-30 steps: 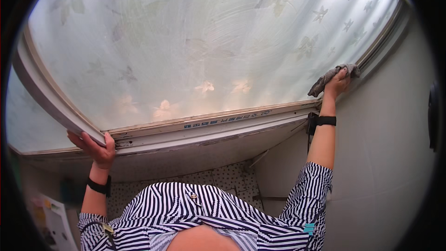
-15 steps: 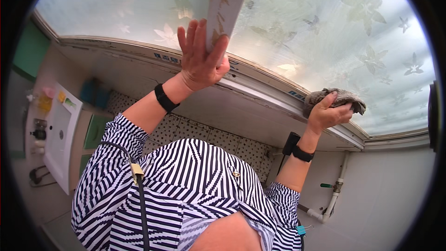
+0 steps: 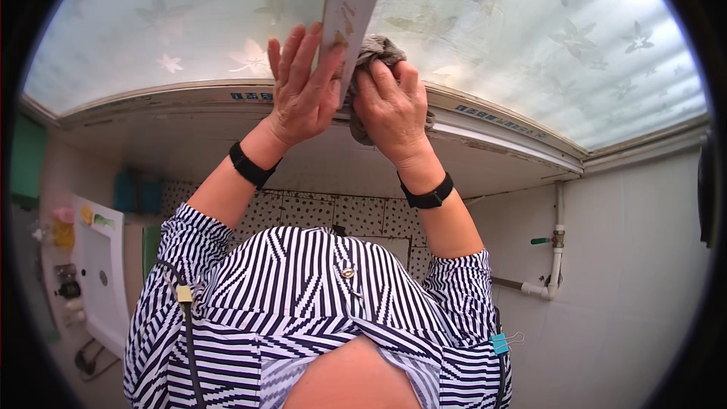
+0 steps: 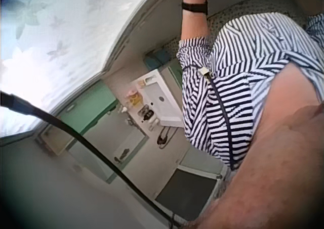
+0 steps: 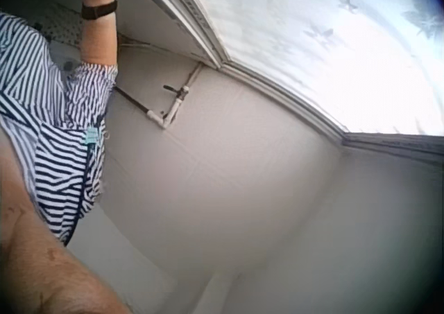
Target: The person cleans a frosted window in a bathroom using a purple cleaning spray and a cloth, wiping the glass panels and the surrounding frame.
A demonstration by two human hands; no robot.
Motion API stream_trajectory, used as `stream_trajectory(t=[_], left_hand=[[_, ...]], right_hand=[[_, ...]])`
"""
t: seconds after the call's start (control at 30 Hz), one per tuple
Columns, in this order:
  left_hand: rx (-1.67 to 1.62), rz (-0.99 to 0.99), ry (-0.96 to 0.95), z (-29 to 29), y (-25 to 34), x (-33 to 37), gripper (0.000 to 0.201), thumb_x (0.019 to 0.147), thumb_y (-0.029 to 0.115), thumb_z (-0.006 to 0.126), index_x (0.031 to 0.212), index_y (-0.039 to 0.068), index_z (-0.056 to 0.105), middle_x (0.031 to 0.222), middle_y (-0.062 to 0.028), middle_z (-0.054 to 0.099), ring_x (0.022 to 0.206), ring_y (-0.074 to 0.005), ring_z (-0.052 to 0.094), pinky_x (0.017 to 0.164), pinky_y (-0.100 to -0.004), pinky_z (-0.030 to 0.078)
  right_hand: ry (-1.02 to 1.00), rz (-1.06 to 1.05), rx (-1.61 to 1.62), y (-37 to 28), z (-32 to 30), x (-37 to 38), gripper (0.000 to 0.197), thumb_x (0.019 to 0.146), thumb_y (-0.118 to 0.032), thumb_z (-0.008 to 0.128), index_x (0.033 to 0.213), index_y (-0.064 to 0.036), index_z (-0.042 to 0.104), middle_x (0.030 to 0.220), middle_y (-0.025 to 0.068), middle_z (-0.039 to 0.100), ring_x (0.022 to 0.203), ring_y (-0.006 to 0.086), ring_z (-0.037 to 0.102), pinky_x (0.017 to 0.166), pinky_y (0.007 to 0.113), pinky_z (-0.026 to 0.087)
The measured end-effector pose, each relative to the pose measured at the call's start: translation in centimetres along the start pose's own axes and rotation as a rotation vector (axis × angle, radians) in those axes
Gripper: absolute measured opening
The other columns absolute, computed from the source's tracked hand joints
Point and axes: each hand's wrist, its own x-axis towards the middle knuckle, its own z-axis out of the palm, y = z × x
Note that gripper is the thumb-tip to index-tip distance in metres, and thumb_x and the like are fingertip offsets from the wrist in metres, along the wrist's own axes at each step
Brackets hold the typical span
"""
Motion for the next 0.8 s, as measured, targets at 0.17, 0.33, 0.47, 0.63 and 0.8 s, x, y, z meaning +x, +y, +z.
stream_trajectory(t=[0.17,0.33,0.47,0.63,0.8], left_hand=[[0.057,-0.025,0.007,1.9,1.0,1.1,0.05,0.079,0.016,0.054,0.127,0.006,0.044,0.139,-0.0189,0.03,0.134,-0.0339,0.019,0.109,-0.0464,0.002],[0.144,-0.008,-0.007,1.9,0.5,0.2,0.054,0.078,0.022,0.058,0.127,0.007,0.043,0.139,-0.0201,0.028,0.133,-0.0349,0.017,0.109,-0.0475,0.003],[0.211,-0.027,0.05,1.3,0.8,0.3,0.058,0.073,0.028,0.064,0.124,0.009,0.045,0.13,-0.0179,0.035,0.124,-0.0341,0.028,0.106,-0.0474,0.011],[0.002,-0.312,-0.022,0.0,2.2,-0.4,0.066,0.068,0.011,0.07,0.126,0.001,0.038,0.108,-0.0144,0.042,0.092,-0.0248,0.046,0.085,-0.0391,0.039],[-0.103,-0.435,0.098,-0.7,1.7,-0.5,0.054,0.072,0.0,0.064,0.12,-0.004,0.041,0.102,-0.0149,0.047,0.079,-0.0208,0.055,0.066,-0.0299,0.048]], right_hand=[[-0.091,0.035,-0.128,4.7,-2.7,-1.9,0.029,0.059,-0.011,0.062,0.088,-0.0093,0.064,0.095,0.002,0.058,0.083,0.0237,0.049,0.063,0.031,0.046],[-0.124,0.159,-0.253,7.7,-5.0,-4.5,0.024,0.064,-0.013,0.06,0.088,-0.0088,0.064,0.091,0.0031,0.059,0.081,0.0247,0.05,0.063,0.033,0.047],[-0.141,0.269,-0.309,9.9,-5.9,-6.5,0.025,0.069,-0.017,0.059,0.091,-0.0068,0.064,0.097,0.0065,0.061,0.085,0.0274,0.05,0.07,0.036,0.049],[-0.19,0.615,-0.408,14.5,-8.0,-9.5,0.029,0.078,-0.022,0.052,0.096,-0.0016,0.062,0.099,0.0136,0.061,0.088,0.0342,0.051,0.075,0.041,0.047],[0.091,1.089,0.116,15.1,-11.1,-12.5,0.039,0.084,-0.022,0.048,0.108,0.0077,0.055,0.093,0.0177,0.064,0.081,0.025,0.06,0.076,0.032,0.046]])
